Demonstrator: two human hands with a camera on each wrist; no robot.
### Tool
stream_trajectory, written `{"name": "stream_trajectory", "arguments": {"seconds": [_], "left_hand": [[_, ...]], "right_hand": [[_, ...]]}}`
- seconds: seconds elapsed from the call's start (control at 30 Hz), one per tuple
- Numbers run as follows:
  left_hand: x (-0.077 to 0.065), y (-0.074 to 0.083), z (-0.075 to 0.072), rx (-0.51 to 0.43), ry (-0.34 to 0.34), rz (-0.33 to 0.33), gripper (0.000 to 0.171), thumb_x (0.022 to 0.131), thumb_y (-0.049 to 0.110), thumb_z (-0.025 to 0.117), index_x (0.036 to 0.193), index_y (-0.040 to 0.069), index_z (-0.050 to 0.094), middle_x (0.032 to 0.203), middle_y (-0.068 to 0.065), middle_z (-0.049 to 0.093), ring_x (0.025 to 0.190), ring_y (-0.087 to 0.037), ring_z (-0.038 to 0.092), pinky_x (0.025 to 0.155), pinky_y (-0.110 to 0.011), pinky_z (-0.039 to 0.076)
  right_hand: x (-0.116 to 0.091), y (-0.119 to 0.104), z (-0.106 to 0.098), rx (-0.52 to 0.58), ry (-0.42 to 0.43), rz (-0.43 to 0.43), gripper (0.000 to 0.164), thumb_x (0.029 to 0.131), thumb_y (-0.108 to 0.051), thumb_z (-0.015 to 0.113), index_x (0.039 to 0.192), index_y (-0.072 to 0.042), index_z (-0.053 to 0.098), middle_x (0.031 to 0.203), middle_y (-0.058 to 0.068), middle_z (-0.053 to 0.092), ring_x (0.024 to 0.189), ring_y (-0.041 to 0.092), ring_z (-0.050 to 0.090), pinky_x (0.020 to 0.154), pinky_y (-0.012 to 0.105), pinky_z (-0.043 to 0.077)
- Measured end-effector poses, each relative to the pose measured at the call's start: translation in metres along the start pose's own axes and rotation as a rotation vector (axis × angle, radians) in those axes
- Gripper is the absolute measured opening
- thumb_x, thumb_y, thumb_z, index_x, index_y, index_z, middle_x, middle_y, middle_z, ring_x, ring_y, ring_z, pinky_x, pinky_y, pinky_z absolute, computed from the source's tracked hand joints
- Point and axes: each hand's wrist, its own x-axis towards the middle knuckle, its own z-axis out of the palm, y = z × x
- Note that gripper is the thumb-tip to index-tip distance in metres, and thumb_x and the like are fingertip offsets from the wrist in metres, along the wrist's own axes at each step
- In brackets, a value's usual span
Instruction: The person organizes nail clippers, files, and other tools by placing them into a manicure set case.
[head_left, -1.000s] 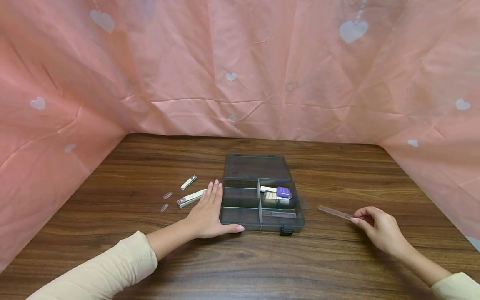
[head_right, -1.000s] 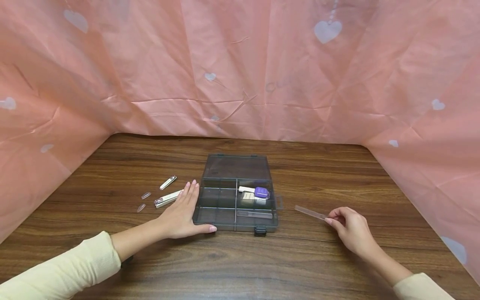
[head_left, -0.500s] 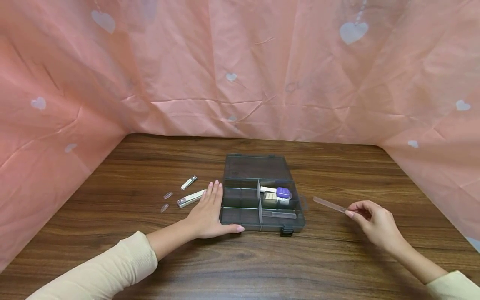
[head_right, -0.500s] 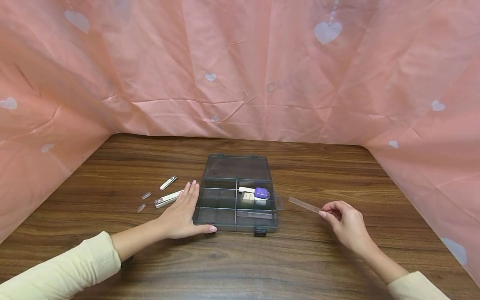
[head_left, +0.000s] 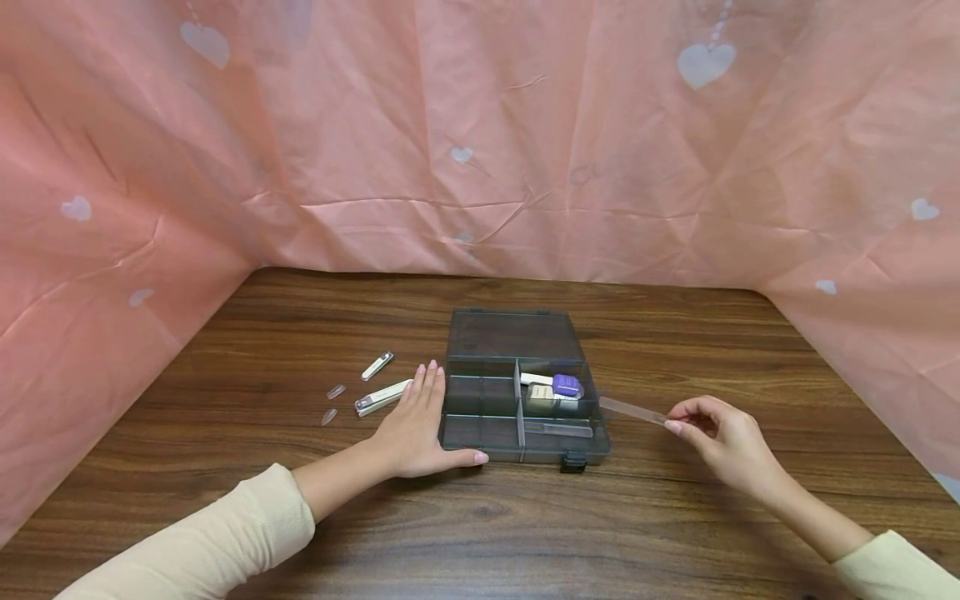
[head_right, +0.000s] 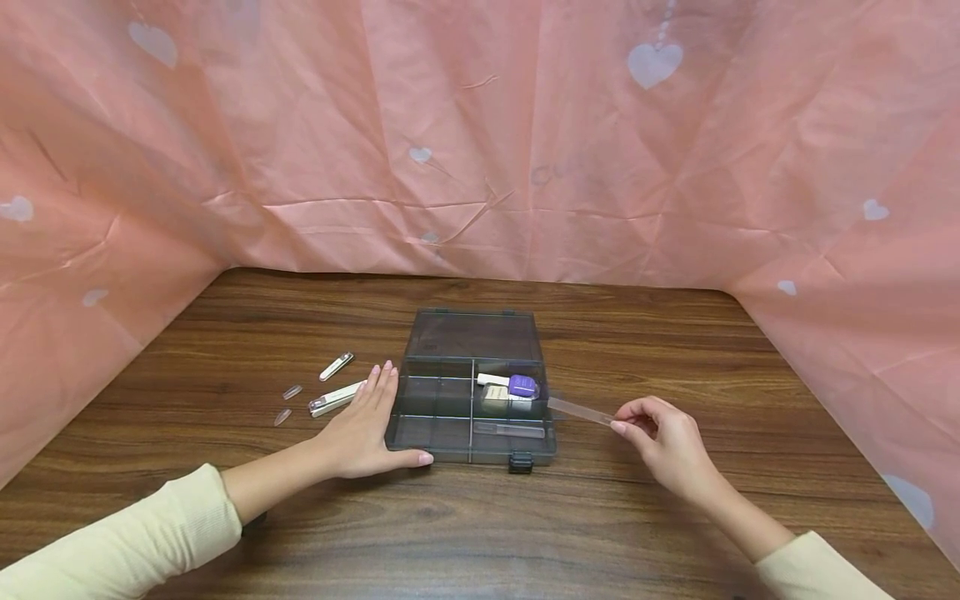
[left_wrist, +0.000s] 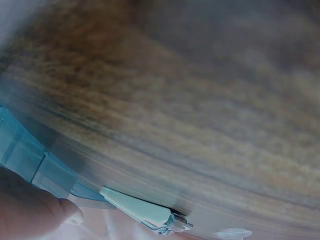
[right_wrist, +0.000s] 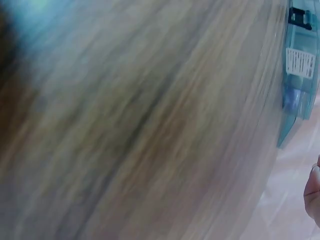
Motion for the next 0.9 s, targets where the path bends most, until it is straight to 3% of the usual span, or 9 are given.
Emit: {"name": "stream_trajectory", "arguments": {"seconds": [0.9], "left_hand": [[0.000, -0.001, 0.000, 0.011, -0.003, 0.002, 0.122, 0.070, 0.078, 0.053, 0.147, -0.003, 0.004, 0.155, -0.021, 0.001, 0.145, -0.032, -0.001, 0.118, -0.043, 0.009]], "right_hand": [[0.013, -0.037, 0.040, 0.153, -0.091, -0.095, 0.012, 0.075, 0.003, 0.071, 0.079, -0.006, 0.064, 0.076, -0.001, 0.062, 0.063, -0.005, 0.045, 0.051, 0.019, 0.043]]}}
